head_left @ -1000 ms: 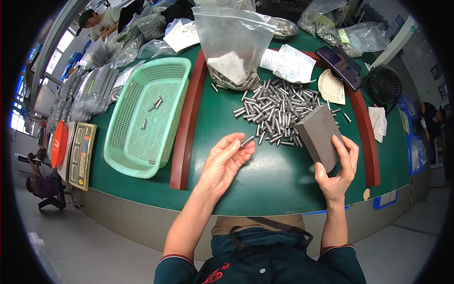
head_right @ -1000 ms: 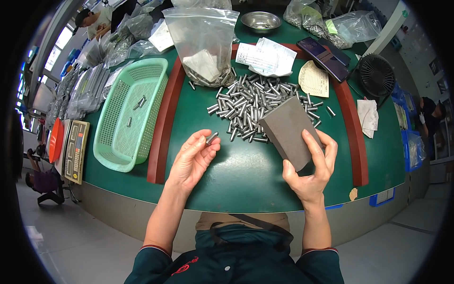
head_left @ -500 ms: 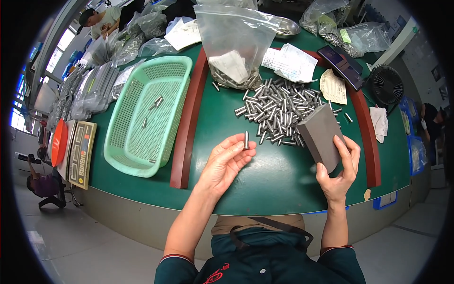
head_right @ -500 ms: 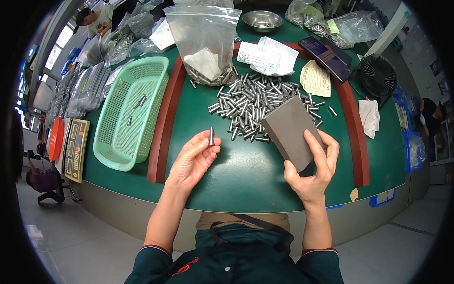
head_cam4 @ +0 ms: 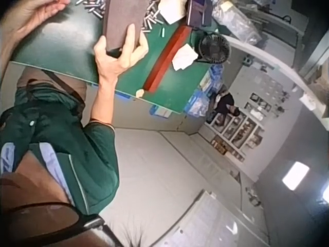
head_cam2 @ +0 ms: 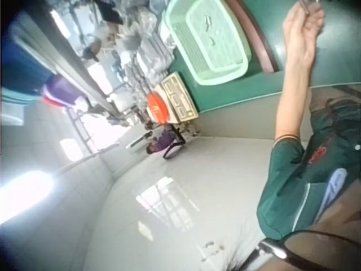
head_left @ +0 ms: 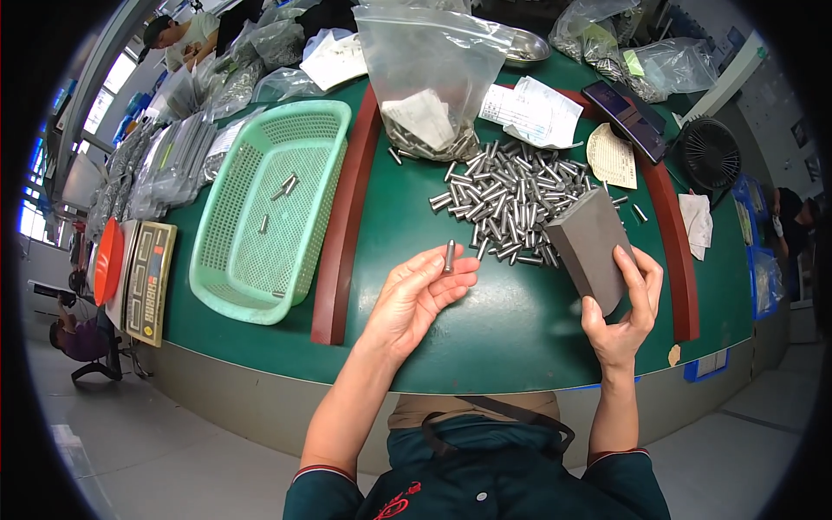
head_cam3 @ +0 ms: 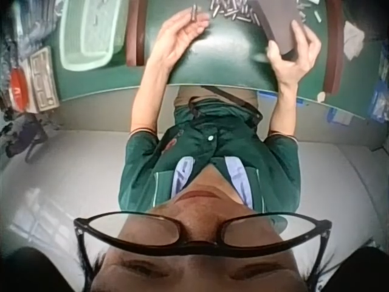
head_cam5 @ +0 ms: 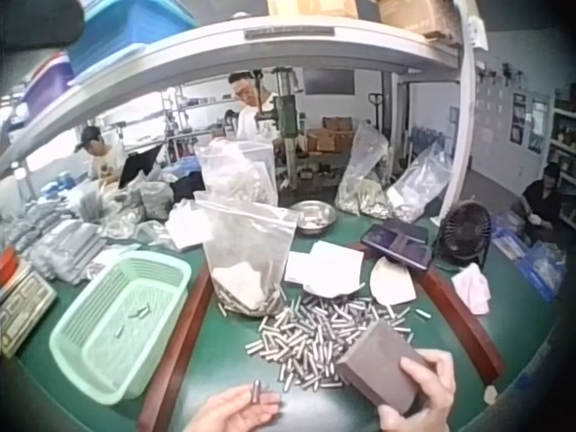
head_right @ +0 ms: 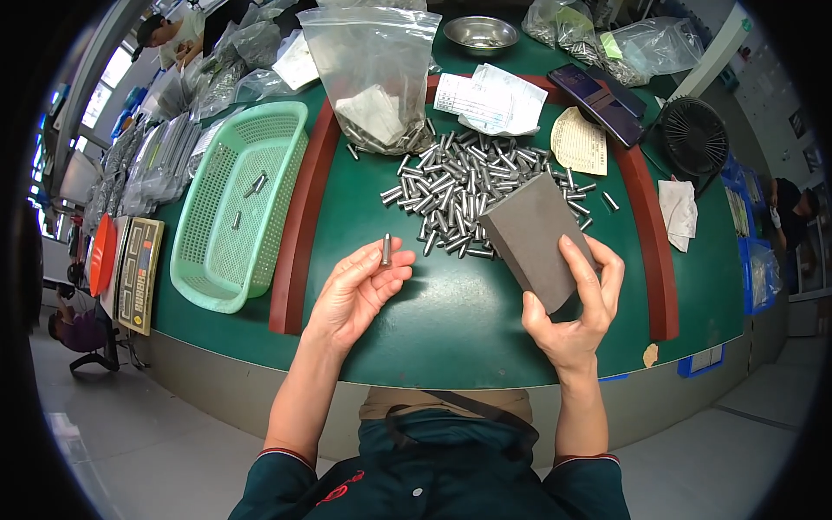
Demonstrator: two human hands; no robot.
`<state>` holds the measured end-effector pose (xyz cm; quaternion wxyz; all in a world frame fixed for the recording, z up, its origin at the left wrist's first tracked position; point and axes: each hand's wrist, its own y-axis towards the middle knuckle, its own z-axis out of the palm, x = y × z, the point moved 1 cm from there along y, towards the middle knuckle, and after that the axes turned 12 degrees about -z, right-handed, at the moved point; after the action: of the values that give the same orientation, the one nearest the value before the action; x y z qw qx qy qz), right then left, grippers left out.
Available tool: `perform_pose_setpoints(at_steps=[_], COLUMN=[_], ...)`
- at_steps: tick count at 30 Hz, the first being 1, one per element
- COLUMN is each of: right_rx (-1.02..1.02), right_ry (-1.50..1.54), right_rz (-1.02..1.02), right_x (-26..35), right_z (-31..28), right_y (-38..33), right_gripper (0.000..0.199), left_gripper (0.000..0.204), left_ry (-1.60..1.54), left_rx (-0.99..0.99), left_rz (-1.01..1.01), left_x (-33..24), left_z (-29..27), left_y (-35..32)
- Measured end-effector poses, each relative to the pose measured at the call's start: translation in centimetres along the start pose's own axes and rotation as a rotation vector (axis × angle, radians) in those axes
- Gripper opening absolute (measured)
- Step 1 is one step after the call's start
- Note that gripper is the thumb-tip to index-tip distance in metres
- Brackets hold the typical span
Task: Inspecting and cleaning small metal bolts or screws at a workbench using a sanding block.
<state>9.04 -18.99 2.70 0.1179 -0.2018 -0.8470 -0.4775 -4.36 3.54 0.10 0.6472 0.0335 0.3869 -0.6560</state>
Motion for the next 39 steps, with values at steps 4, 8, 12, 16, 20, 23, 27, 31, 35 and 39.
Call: perform_pose_setpoints(at_steps=[4, 8, 12, 16, 20, 23, 27, 31, 35, 39], right_rx=[-0.003, -0.01, -0.01, -0.007, -0.004, -0.005, 0.002, 0.03, 0.056, 0.096], right_ry=[0.006, 0.009, 0.01, 0.012, 0.007, 0.012, 0.021, 0.033, 0.032, 0.084], right_rz=[0.007, 0.011, 0.012, 0.009, 0.007, 0.002, 0.006, -0.007, -0.016, -0.064], right_x=[0.01, 0.0, 0.02, -0.03, -0.02, 0.01, 0.05, 0.1, 0.21, 0.33], right_z=[0.07, 0.04, -0.04, -0.01, -0.04, 0.01, 0.09, 0.2, 0.24, 0.48], right_y=[-0.08, -0.05, -0.06, -0.08, -0.11, -0.08, -0.1, -0.03, 0.02, -0.05], right_gripper=[0.061, 0.061, 0.06, 0.06, 0.06, 0.06, 0.06, 0.06, 0.061, 0.06], left_gripper=[0.032, 0.032, 0.032, 0.032, 0.032, 0.031, 0.03, 0.029, 0.03, 0.03], left_ry=[-0.008, -0.016, 0.0, 0.096, 0.138, 0.137, 0.119, 0.176, 0.213, 0.224], left_rx=[0.023, 0.051, 0.048, -0.014, -0.057, -0.039, -0.046, -0.013, -0.041, -0.012], left_rz=[-0.015, -0.018, -0.015, 0.032, 0.048, 0.044, 0.037, 0.048, 0.046, 0.019], left_x=[0.01, -0.03, 0.01, 0.09, 0.13, 0.11, 0.06, 0.18, 0.13, 0.24], left_z=[0.06, 0.11, 0.23, 0.31, 0.48, 0.35, 0.46, 0.33, 0.76, 0.59], left_y=[0.0, -0.04, -0.03, -0.06, -0.11, -0.17, -0.2, -0.1, -0.35, -0.34])
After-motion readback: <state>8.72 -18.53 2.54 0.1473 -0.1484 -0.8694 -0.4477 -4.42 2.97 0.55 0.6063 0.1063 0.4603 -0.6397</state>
